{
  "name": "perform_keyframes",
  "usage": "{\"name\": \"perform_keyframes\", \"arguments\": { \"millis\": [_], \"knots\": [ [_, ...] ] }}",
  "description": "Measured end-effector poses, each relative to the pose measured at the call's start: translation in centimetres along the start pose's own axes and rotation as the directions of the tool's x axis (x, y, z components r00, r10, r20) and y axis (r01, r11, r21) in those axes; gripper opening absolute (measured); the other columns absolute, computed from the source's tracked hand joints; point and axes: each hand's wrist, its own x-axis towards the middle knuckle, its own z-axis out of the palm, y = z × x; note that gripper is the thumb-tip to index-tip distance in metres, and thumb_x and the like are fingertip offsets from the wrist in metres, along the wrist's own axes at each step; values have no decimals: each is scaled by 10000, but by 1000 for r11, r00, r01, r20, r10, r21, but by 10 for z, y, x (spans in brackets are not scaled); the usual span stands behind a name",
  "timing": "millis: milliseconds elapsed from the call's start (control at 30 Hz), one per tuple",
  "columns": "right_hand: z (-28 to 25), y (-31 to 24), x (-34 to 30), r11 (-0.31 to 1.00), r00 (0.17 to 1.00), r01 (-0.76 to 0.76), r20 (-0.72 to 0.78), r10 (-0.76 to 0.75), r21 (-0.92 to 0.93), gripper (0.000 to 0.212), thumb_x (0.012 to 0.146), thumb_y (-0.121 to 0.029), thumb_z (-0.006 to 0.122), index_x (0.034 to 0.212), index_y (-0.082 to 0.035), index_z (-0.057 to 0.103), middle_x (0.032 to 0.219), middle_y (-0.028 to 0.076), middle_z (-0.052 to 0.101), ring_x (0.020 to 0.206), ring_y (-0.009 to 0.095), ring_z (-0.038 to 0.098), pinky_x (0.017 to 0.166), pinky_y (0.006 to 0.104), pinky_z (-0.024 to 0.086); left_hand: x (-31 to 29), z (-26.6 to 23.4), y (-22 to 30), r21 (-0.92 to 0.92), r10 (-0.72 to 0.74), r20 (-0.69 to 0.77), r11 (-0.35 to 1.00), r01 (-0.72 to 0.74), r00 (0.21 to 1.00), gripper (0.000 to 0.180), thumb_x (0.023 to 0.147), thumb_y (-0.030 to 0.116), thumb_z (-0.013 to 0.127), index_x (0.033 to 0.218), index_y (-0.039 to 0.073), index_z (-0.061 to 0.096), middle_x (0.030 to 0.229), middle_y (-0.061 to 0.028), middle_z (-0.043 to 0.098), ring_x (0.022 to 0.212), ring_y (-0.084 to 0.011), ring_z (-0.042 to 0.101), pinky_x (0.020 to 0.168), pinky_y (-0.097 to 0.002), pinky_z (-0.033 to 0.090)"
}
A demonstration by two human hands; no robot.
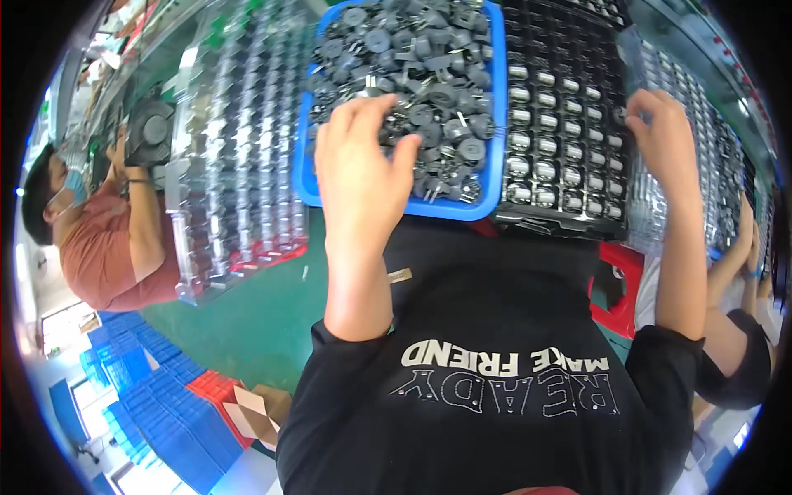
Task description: The person assembles small components by hand, taking them from a blue bin and placing them into a black tray insert within a plastic tray.
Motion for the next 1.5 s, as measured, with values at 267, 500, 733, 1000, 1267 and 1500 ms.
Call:
{"name": "perform_keyframes", "arguments": {
  "millis": [267, 500, 733, 1000, 1267, 1500],
  "knots": [
    [16, 1, -1, 997, 994, 49, 101, -42, -60, 145, 768, -16, 713, 905, -51, 680, 952, 116, 643, 1010, 354, 591, 889, 447, 490, 6, 11, 26, 41, 108, 85, 993, -111, 991, 378, 759, 167, 821, 1119, 119, 715, 1077, -80, 626, 1038, -301, 592, 924, -436, 435],
    [-19, 28, -16, 946, 998, -56, -4, 61, 319, 259, 806, -150, 779, 1044, -57, 734, 1097, 125, 719, 1087, 307, 663, 977, 389, 499, 3, 20, 29, 0, 184, 211, 982, -188, 960, 307, 801, 102, 706, 1107, 127, 728, 1037, -76, 672, 990, -292, 621, 915, -422, 439],
    [-30, 137, -32, 758, 767, -640, 46, 640, 124, 375, 771, -317, 842, 986, -34, 721, 904, 109, 747, 849, 212, 710, 771, 329, 548, 9, 29, 38, 11, 178, 211, 983, -184, 961, 270, 811, 130, 756, 1076, 110, 707, 997, -58, 684, 939, -271, 632, 905, -411, 430],
    [-6, 191, -26, 677, 689, -716, 15, 724, 169, 319, 822, -342, 809, 840, -68, 646, 714, 34, 664, 598, 157, 614, 534, 337, 503, 9, 20, 33, -213, 169, -101, 959, -187, 980, 266, 839, -55, 643, 1065, 41, 744, 980, -107, 631, 861, -235, 621, 819, -348, 515],
    [-8, 187, -38, 700, 726, -672, 31, 686, 241, 186, 859, -215, 752, 866, -82, 622, 721, -21, 628, 571, 89, 561, 469, 273, 429, -5, 14, 29, -707, -72, 159, 687, 165, 985, 424, 963, -9, 625, 1385, 23, 593, 1181, -63, 537, 993, -122, 554, 816, -234, 481],
    [-3, 192, -34, 698, 730, -678, 103, 675, 232, 189, 865, -245, 724, 880, -95, 611, 724, -44, 616, 556, 82, 521, 458, 270, 411, -10, 18, 28, -928, -25, 192, 322, 190, 981, 352, 880, -104, 691, 1221, -56, 620, 1280, -113, 533, 1106, -178, 603, 915, -304, 545]
  ]
}}
